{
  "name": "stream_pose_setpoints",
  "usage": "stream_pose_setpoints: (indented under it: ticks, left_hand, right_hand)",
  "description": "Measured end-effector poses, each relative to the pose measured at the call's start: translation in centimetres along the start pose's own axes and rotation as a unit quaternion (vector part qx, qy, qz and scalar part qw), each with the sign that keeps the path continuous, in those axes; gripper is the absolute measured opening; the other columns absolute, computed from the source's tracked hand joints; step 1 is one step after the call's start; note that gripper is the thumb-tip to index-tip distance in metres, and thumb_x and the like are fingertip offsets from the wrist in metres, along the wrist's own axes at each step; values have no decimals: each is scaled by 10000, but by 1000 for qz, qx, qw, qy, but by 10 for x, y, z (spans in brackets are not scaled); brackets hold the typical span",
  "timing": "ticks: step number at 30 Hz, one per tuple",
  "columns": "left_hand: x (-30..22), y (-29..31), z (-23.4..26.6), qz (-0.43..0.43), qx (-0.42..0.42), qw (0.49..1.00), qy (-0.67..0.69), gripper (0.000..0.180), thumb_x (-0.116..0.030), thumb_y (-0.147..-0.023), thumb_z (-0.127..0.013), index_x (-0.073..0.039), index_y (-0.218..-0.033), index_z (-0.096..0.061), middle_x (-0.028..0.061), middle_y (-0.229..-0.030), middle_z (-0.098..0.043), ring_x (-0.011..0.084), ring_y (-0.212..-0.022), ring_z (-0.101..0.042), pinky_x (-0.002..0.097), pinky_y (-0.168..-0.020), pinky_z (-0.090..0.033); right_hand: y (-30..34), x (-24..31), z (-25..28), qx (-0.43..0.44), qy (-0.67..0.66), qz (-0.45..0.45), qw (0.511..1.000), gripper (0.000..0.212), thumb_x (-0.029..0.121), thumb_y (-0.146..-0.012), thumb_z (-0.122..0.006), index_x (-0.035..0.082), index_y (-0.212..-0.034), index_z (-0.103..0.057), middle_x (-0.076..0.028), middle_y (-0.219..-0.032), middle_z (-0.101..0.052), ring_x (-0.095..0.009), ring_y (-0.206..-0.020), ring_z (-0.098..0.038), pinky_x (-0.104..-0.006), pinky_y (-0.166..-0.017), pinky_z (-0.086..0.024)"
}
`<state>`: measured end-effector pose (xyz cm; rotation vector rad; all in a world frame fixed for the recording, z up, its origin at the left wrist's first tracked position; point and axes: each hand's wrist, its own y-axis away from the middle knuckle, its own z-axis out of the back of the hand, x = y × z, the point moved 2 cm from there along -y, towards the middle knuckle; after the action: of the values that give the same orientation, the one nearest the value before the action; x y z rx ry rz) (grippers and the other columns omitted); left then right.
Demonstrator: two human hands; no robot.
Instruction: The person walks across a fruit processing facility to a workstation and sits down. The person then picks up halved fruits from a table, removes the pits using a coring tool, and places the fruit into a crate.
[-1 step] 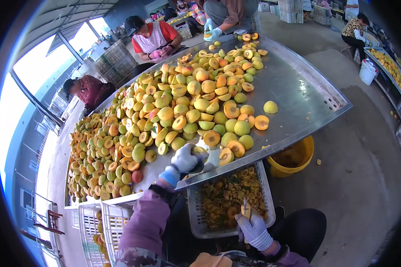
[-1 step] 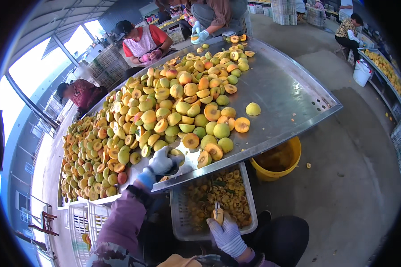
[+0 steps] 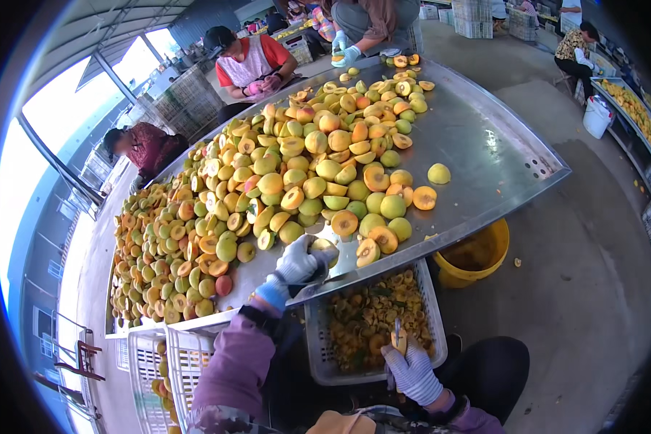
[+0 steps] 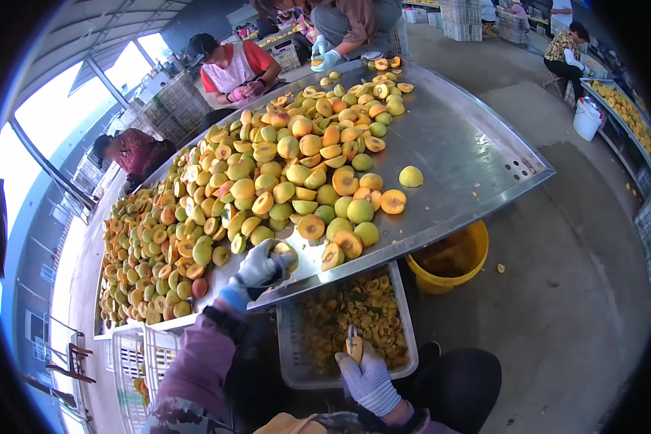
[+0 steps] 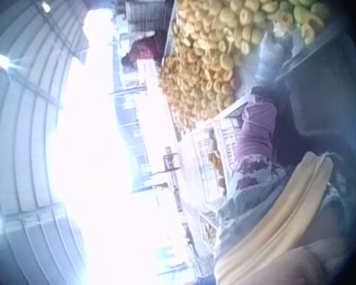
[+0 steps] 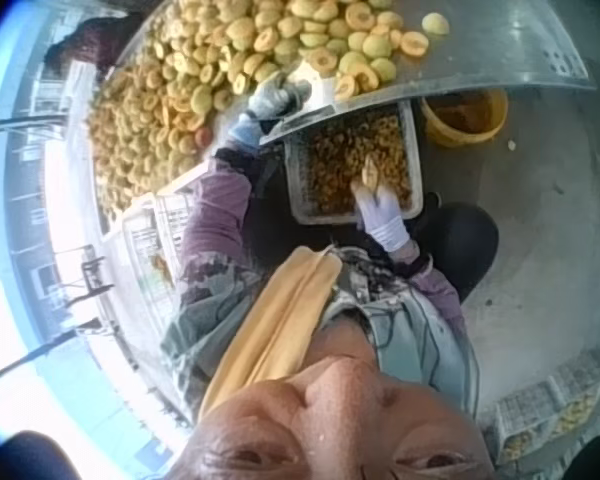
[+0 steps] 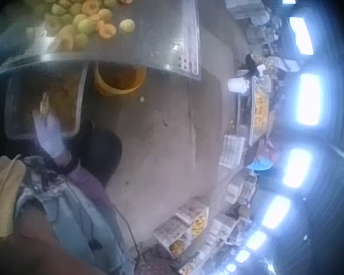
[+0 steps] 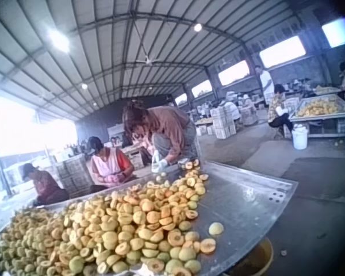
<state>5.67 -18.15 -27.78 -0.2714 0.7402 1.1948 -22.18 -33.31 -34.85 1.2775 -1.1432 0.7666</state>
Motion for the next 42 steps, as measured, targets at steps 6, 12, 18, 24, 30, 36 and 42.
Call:
stream_pose_setpoints:
  ticks: [6,12,18,24,30,36,42]
  left_hand:
    - [-25,120,-26,-80,164,857,482,415,-266,-840,-678,-9,-1120,-512,64,-890,-628,150,-773,-629,267,-664,-532]
    - [-10,193,-70,-1,251,902,352,499,-157,-873,-588,-26,-1310,-388,51,-1053,-595,112,-894,-582,230,-726,-487]
    - [-20,202,-63,-133,105,856,489,591,-351,-884,-621,43,-1285,-436,106,-1174,-574,154,-1060,-549,282,-886,-449]
    - [-36,201,-80,-37,-23,794,606,481,-431,-985,-341,1,-1096,-522,122,-1022,-606,202,-926,-597,331,-842,-491]
    - [-19,197,-80,43,-24,717,696,547,-530,-946,-372,-27,-1007,-581,137,-909,-633,232,-819,-622,330,-772,-519]
    - [-21,201,-77,9,-20,783,621,574,-484,-983,-277,15,-1022,-558,140,-928,-632,224,-877,-613,328,-814,-497]
    - [-33,207,-73,-4,-53,833,551,602,-479,-984,-286,27,-942,-608,127,-875,-645,207,-830,-614,318,-793,-485]
  right_hand:
    - [13,37,-12,-102,113,238,959,202,151,-860,-615,17,-958,-499,-60,-659,-559,-168,-541,-553,-299,-508,-453]
    - [17,48,-16,-129,81,259,954,235,151,-831,-646,17,-971,-513,-55,-686,-558,-178,-563,-560,-293,-536,-464]
    - [15,40,-28,38,-163,46,985,146,184,-914,-552,61,-948,-481,7,-577,-491,-80,-383,-460,-231,-354,-377]
    - [15,29,-44,-31,76,281,956,275,221,-875,-599,11,-1018,-496,-118,-619,-559,-301,-488,-566,-387,-490,-479]
    - [35,49,-46,-31,368,299,880,291,241,-857,-611,19,-953,-450,-162,-572,-575,-353,-516,-602,-435,-458,-472]
    - [37,47,-49,-5,438,288,852,307,269,-837,-602,24,-928,-442,-140,-537,-571,-330,-487,-602,-431,-445,-481]
    - [39,43,-49,13,458,253,852,337,261,-822,-597,-4,-980,-462,-149,-563,-585,-336,-515,-609,-440,-469,-495]
